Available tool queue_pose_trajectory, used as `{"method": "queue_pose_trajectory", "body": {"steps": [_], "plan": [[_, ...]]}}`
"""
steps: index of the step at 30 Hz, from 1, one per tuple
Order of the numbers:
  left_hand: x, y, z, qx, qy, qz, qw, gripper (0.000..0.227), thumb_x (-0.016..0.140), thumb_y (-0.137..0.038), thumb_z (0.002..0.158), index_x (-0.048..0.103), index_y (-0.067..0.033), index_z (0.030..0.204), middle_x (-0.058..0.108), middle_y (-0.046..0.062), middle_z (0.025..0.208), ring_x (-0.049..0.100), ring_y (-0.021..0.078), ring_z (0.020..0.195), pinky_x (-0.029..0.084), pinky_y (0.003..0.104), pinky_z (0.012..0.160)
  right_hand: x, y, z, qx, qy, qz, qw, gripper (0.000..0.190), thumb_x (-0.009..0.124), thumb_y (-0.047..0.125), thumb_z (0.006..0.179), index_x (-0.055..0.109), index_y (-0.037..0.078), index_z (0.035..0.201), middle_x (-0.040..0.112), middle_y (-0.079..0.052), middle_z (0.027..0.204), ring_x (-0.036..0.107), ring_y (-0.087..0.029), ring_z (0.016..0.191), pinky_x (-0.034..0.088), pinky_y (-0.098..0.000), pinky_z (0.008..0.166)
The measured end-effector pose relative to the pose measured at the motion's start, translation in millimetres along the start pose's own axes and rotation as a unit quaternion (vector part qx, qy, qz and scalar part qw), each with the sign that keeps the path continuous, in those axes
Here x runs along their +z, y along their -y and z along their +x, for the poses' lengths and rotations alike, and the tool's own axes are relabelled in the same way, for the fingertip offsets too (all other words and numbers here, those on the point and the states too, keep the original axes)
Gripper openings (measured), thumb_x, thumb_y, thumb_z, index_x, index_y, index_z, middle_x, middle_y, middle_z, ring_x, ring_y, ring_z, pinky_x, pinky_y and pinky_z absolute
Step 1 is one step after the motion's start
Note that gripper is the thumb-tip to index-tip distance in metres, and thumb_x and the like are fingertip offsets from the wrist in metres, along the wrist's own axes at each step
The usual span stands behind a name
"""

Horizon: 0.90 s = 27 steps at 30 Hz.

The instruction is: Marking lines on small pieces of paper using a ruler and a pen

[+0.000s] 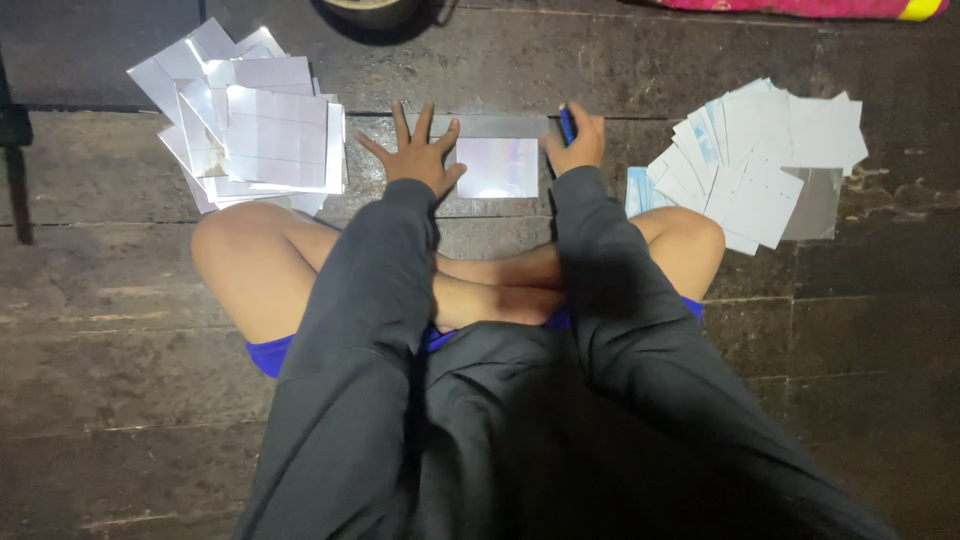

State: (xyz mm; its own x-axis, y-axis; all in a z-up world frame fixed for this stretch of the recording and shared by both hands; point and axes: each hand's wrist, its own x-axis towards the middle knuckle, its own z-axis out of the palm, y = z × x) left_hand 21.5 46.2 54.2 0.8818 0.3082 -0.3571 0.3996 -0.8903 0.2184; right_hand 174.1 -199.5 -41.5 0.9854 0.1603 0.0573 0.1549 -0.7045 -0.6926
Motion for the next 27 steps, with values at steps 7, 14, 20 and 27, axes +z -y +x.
{"method": "queue_pose_trajectory", "body": {"steps": [7,14,20,27], "plan": [[6,7,3,0.010,0.012,-0.015,1.000,0.066,0.057,-0.055,0.093,0.039,-0.0492,0.156,0.007,-0.010,0.174,-0.006,0.0348,0.158,0.002,0.088,0.108,-10,-17,-7,-0.013,-0.070,0.052,0.996,0.035,0.059,0.010,0.097,0.068,0.003,0.130,0.051,-0.015,0.102,0.061,-0.037,0.093,0.051,-0.0444,0.094],[4,5,1,-0.019,0.042,-0.006,0.999,0.070,0.052,-0.061,0.094,0.029,-0.0496,0.160,0.000,-0.008,0.174,-0.011,0.0351,0.158,0.002,0.083,0.113,15,-16,-12,-0.058,0.038,-0.090,0.994,0.031,0.071,0.035,0.093,0.073,0.022,0.122,0.062,-0.010,0.100,0.067,-0.039,0.099,0.056,-0.0483,0.087],[6,5,-2,-0.017,0.044,-0.024,0.999,0.071,0.049,-0.062,0.097,0.026,-0.0467,0.162,-0.003,-0.005,0.175,-0.014,0.0365,0.158,-0.001,0.081,0.114,4,6,-18,-0.066,0.059,-0.118,0.989,0.030,0.073,0.035,0.093,0.077,0.020,0.118,0.064,-0.007,0.103,0.069,-0.035,0.099,0.057,-0.0472,0.086],[12,8,0,-0.007,0.034,-0.003,0.999,0.070,0.046,-0.064,0.099,0.025,-0.0463,0.163,-0.003,-0.004,0.175,-0.014,0.0377,0.157,-0.002,0.081,0.114,-3,82,-56,-0.056,0.206,-0.245,0.946,0.042,0.040,0.042,0.106,0.065,0.031,0.138,0.061,-0.003,0.120,0.067,-0.031,0.113,0.056,-0.0503,0.093]]}}
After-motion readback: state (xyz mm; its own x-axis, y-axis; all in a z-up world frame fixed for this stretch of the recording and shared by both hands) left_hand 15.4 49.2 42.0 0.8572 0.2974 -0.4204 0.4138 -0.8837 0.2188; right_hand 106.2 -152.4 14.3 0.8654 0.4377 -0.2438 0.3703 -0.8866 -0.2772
